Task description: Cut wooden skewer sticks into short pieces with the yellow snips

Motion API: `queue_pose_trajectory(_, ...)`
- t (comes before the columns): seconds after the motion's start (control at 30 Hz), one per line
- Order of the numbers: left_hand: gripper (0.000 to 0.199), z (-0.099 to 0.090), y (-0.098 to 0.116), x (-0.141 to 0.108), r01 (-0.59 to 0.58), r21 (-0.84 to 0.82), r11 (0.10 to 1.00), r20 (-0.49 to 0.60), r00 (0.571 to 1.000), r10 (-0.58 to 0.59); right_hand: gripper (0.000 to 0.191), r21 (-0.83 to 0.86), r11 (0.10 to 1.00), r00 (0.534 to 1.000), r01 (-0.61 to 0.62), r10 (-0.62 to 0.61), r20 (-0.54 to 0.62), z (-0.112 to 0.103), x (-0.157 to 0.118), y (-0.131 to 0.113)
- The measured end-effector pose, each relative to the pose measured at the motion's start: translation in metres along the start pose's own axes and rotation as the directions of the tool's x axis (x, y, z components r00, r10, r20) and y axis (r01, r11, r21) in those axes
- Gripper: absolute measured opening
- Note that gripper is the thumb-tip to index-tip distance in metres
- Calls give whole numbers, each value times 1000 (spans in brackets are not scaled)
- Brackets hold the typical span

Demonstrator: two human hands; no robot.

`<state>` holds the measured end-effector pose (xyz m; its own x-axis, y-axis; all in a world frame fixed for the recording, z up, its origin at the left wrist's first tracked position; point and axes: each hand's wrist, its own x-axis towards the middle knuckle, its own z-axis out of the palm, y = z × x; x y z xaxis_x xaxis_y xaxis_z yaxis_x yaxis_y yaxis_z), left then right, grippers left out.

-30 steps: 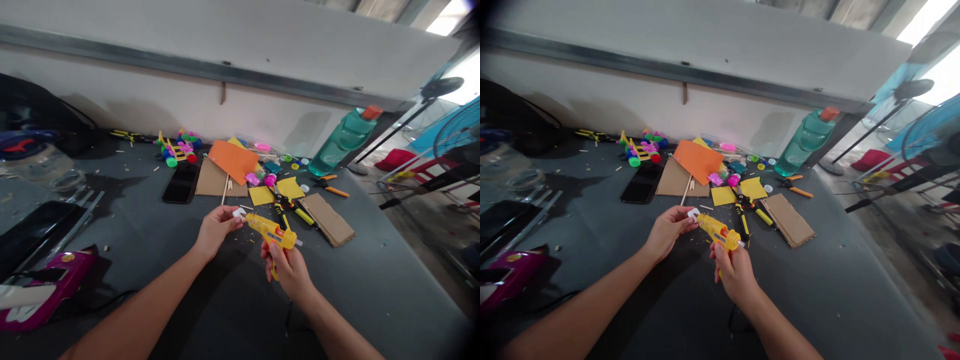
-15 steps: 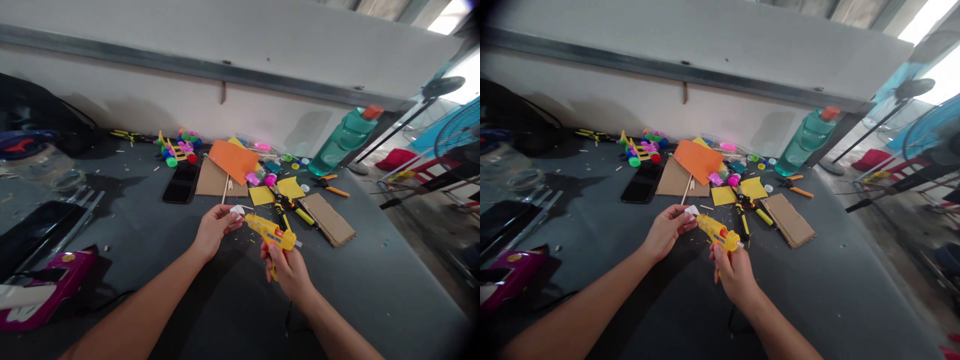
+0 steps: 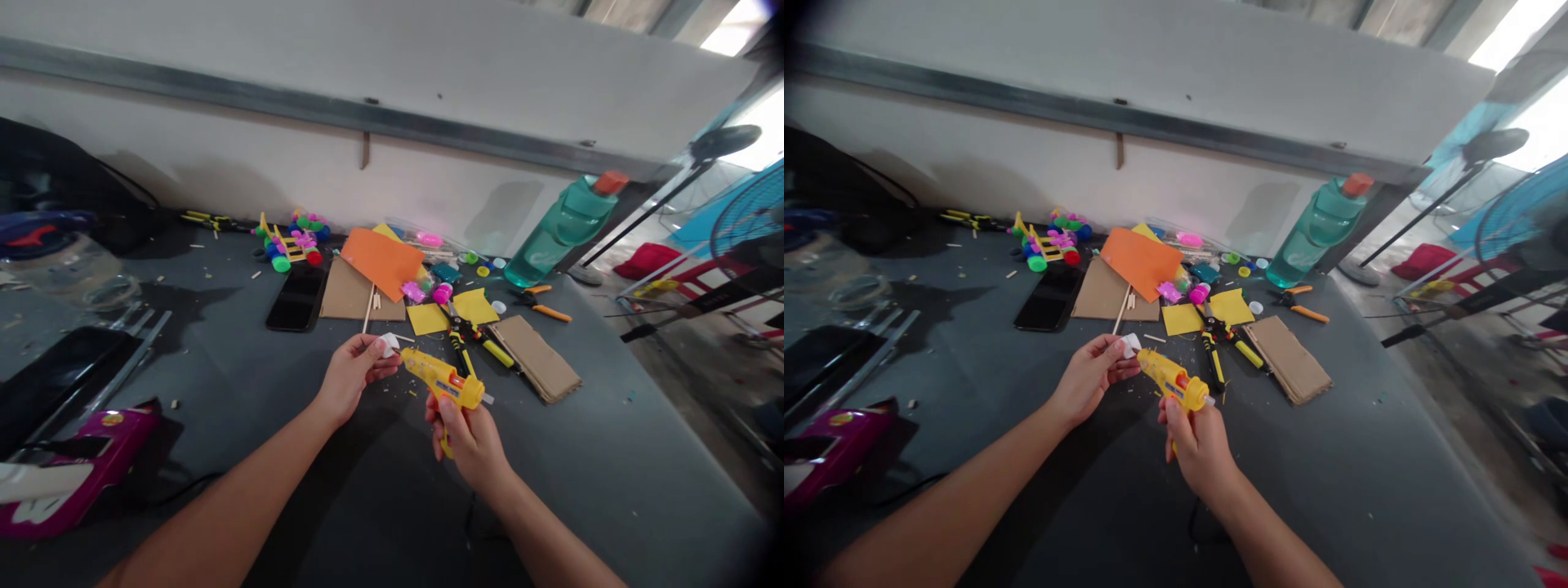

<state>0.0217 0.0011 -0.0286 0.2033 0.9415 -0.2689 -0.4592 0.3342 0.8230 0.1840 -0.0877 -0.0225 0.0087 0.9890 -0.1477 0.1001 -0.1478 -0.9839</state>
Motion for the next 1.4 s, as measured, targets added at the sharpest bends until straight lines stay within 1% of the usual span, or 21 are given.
queue_pose_trajectory(0.17,22,-1,-1,0,-9,5,1000,12,1000,9,37,-17,1000,1000,13,-12,10,0,0,1)
queue_pose_trajectory(0.5,23,1,2,-1,21,-17,1000,-6,1000,-21,37,-74,997,1000,23,-22,11,0,0,4)
queue_pose_trajectory(1.0,23,0,2,1,43,-29,999,-14,999,-44,36,-91,995,999,34,-32,22,1,1,7)
queue_pose_trajectory(1.2,23,0,0,0,9,3,1000,21,1000,-9,36,-81,996,999,36,-36,8,-1,0,5)
queue_pose_trajectory(1.4,23,0,-2,0,-11,19,1000,12,1000,11,37,-93,995,999,32,-32,5,-1,1,4)
